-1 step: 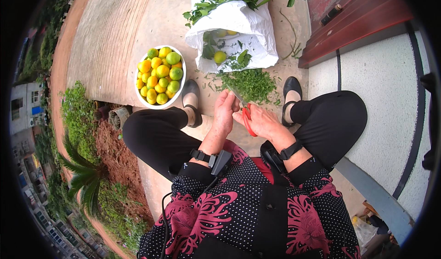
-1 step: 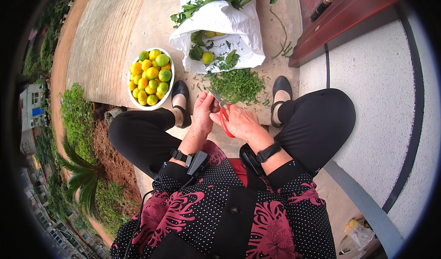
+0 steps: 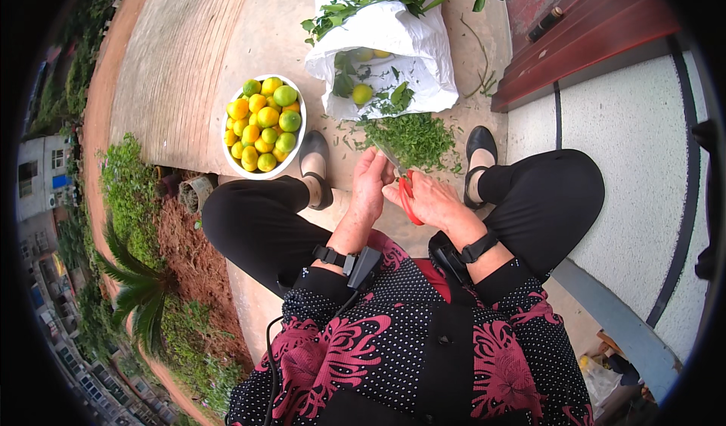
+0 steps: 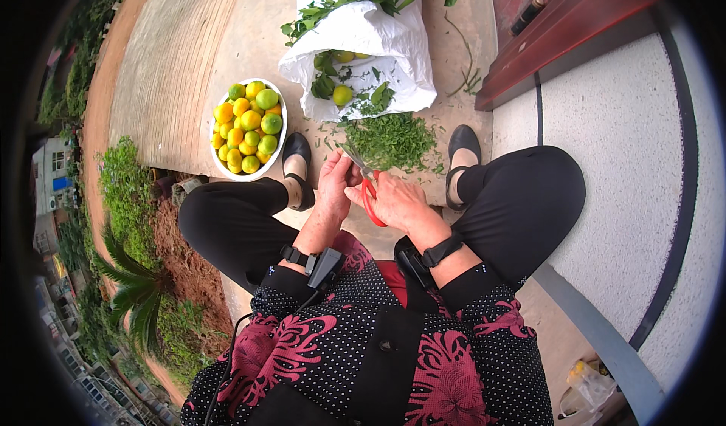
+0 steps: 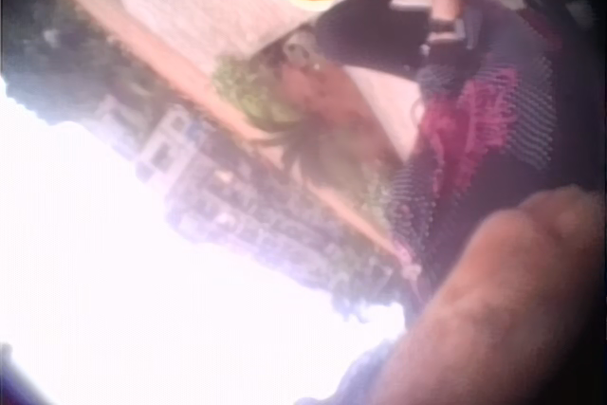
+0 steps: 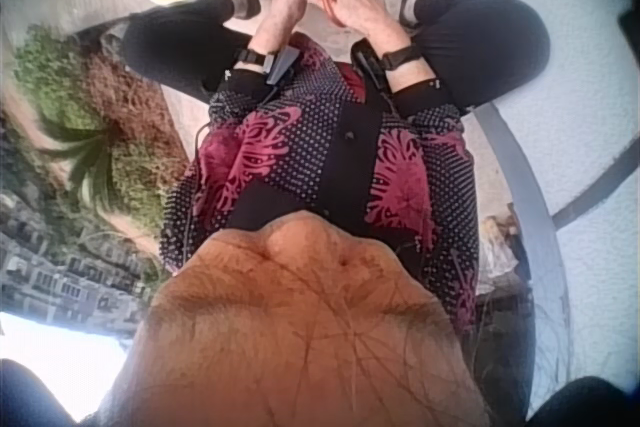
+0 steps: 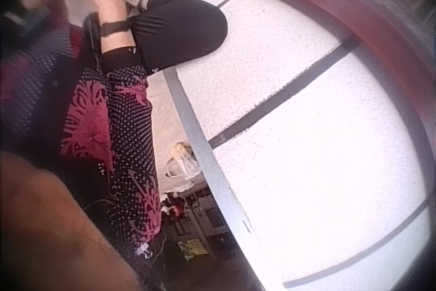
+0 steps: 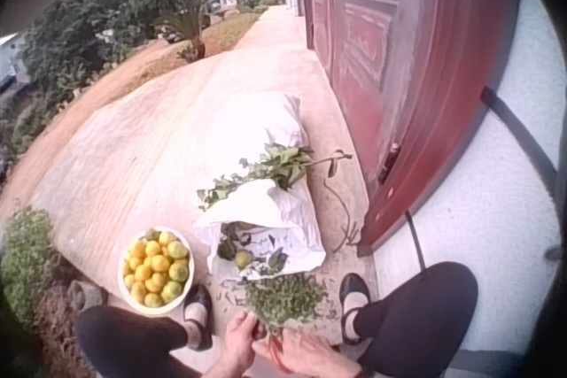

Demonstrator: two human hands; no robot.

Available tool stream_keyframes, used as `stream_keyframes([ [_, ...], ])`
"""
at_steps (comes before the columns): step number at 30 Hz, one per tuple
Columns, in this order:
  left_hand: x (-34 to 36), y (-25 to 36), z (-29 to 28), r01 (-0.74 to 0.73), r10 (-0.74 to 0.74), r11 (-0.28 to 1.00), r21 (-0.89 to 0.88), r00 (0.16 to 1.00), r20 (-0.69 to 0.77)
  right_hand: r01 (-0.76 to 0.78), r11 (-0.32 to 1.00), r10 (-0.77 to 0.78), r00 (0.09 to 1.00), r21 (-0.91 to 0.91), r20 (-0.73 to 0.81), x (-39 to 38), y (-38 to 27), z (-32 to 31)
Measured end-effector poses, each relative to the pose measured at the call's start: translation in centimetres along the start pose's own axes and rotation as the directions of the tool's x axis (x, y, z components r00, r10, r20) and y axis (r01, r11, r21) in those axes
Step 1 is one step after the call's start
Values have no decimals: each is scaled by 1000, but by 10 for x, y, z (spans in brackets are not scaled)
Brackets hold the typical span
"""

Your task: The person sits on a porch and uses red-handled scissors to trim small green stems and leaves. Trimmed pieces are dropped onto the floor, while a bowl of citrus fruit and a white bag containing more stems remain nearby.

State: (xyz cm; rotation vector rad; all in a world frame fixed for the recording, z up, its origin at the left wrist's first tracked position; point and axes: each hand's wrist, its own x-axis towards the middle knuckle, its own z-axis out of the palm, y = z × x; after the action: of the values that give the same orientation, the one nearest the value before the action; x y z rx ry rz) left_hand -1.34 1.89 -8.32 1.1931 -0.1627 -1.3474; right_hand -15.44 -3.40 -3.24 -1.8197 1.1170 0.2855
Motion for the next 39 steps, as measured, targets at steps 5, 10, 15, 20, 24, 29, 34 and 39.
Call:
stream_keyframes([
  [5,0,3,-2,-17,14,1000,22,994,106,-2,997,-6,995,-79,-101,-4,-2,-1],
  [10,3,-1,-4,-35,22,997,66,982,185,-5,996,-2,997,-89,-73,-5,-5,-11],
  [15,1,-2,-4,-51,34,995,84,982,185,19,992,-29,996,-122,-82,-7,-6,-15],
  [20,1,0,-2,-41,38,999,17,991,125,-3,988,-16,992,-156,-122,-5,-3,-10],
  [24,1,2,-3,-46,47,999,-9,986,158,4,988,-24,992,-154,-125,-5,-1,-9],
  [29,1,3,-2,-33,33,999,-2,974,223,83,986,-106,982,-147,-156,-7,-2,-12],
  [34,2,3,-5,-2,7,1000,-23,971,238,73,985,-94,987,-156,-131,-7,-2,-15],
  [39,4,-3,-6,-6,11,999,-31,984,179,83,984,-108,982,-158,-158,-5,-2,-9],
])
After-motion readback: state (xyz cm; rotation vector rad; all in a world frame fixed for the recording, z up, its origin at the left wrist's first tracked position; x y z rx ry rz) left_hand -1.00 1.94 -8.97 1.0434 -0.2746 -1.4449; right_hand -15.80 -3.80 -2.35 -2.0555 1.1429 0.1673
